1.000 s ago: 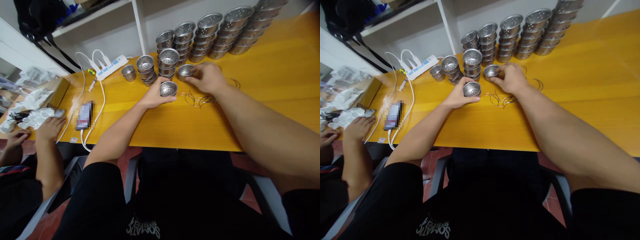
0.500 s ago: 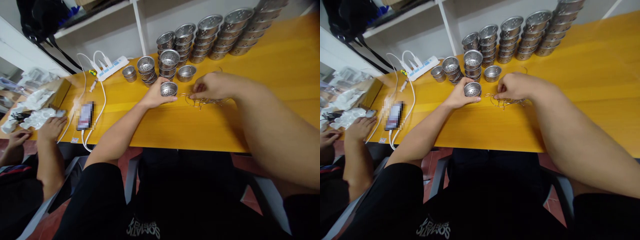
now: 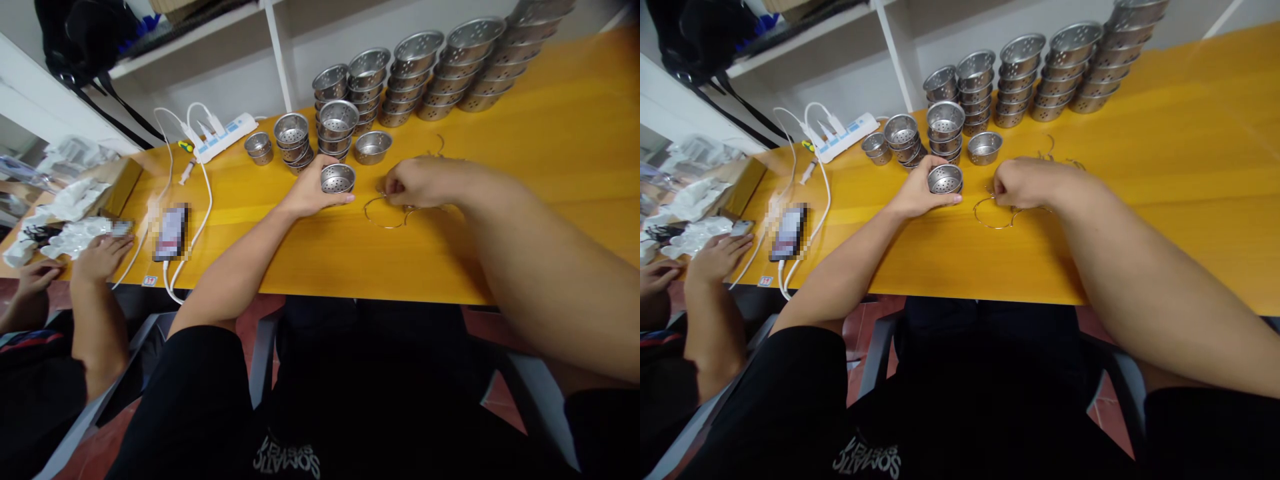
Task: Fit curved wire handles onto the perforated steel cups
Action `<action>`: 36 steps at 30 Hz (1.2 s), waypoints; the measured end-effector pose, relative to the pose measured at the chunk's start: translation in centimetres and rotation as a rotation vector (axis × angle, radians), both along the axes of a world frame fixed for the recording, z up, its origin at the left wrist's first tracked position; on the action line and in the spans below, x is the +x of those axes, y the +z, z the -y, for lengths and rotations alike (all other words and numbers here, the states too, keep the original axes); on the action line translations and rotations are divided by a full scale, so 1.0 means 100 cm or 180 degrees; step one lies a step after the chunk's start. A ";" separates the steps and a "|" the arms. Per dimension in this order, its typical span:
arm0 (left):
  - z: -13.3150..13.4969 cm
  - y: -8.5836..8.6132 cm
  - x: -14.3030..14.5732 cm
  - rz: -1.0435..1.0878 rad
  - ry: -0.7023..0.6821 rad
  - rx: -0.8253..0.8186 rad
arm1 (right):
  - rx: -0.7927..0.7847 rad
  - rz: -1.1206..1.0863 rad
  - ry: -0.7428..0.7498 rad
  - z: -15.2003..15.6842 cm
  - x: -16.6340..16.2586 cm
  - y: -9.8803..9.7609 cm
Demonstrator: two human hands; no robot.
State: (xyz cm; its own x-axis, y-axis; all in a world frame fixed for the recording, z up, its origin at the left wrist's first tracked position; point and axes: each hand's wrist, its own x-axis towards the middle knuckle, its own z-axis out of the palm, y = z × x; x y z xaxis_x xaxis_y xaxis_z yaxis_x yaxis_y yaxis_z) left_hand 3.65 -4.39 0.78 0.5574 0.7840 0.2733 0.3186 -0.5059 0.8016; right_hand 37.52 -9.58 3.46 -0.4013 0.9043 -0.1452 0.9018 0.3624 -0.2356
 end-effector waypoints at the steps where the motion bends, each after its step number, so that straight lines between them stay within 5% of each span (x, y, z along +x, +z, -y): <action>1: 0.000 0.000 0.000 0.0004 0.0010 0.0012 | -0.0067 0.0078 0.0014 0.002 -0.004 0.004; 8: 0.001 0.001 0.002 -0.0086 0.0076 0.0094 | -0.0060 -0.0006 -0.0086 0.012 -0.015 0.028; 36: 0.006 0.007 0.005 -0.0327 0.0236 0.0245 | 0.0278 -0.0730 -0.0264 0.014 -0.016 0.030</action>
